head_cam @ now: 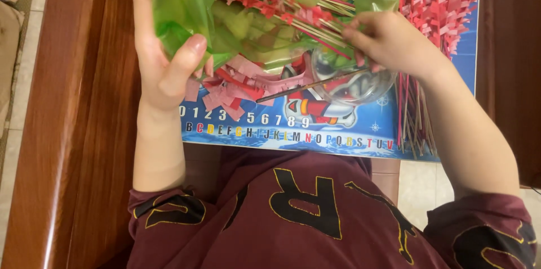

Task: The person picks up wooden sticks adorned with red paper decorations from a pile and places them into a green plastic bag held in their other hand.

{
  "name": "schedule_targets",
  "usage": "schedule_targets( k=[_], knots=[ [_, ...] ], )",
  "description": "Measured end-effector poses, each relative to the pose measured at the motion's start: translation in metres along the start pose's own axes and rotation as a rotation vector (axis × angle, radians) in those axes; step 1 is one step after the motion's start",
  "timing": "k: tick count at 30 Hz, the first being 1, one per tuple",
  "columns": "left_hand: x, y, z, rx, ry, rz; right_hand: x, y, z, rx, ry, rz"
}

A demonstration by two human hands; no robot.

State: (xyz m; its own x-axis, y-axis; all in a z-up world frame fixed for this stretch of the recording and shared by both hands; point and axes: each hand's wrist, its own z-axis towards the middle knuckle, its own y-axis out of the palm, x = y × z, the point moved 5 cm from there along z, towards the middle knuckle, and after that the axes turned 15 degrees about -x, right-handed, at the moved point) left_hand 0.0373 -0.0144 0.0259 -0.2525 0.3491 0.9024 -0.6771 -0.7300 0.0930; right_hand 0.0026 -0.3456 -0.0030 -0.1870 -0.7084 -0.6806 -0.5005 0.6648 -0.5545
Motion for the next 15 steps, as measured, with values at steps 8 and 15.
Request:
schedule_targets(
  k=[8,15],
  knots=[
    [0.002,-0.002,-0.005,0.018,0.011,0.009,-0.04,0.003,0.018,0.014,0.042,-0.144],
    [0.001,0.005,0.003,0.028,-0.001,0.013,-0.041,-0.008,0.045,0.097,-0.07,-0.092]
  ],
)
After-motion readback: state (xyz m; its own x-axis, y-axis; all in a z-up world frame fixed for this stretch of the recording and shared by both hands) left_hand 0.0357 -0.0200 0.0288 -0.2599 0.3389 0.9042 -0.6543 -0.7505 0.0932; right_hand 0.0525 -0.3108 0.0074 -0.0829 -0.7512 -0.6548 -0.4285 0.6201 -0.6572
